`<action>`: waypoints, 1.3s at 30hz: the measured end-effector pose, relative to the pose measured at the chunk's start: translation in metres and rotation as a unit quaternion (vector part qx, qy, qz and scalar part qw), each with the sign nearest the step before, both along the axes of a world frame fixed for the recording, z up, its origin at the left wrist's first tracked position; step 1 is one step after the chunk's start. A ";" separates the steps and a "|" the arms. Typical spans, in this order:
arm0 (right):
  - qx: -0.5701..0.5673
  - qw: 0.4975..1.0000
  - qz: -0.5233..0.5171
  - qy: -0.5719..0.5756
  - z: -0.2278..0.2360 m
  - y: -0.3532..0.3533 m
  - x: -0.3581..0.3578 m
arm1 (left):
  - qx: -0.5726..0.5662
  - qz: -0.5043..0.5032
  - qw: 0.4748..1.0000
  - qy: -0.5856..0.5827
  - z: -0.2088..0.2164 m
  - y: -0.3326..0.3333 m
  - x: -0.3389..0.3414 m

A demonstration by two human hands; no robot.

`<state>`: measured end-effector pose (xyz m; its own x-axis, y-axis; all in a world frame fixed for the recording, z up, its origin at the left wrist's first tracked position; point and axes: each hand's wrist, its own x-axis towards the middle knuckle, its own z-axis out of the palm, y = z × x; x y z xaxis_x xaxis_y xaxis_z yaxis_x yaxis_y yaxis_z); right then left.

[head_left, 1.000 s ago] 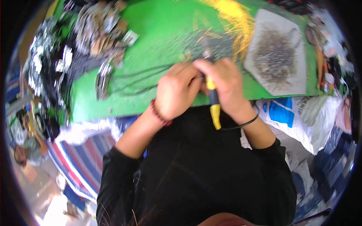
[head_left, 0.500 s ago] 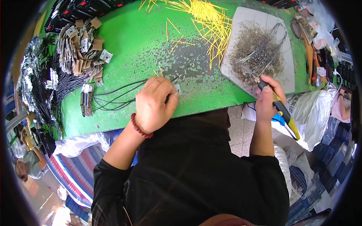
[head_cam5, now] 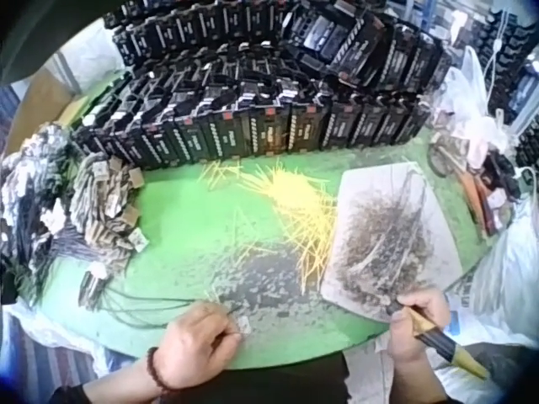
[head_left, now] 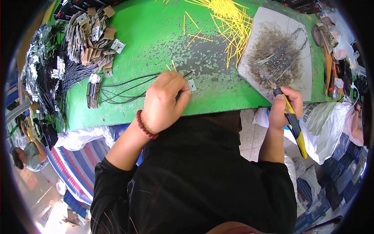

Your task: Assembling electrical components by cutting and connecting wires at a workbench.

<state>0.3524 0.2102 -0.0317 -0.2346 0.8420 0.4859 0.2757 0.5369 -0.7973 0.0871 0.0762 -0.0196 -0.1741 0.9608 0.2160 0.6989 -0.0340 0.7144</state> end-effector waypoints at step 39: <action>-0.245 0.927 0.240 0.154 -0.017 -0.046 -0.059 | -0.006 0.004 0.999 0.042 -0.006 -0.002 0.002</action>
<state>0.2935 0.1645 -0.0488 -0.5521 0.8142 0.1796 -0.1823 0.0922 -0.9789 0.0892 0.0746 -0.0251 -0.1633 0.9619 0.2194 0.7565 -0.0206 0.6536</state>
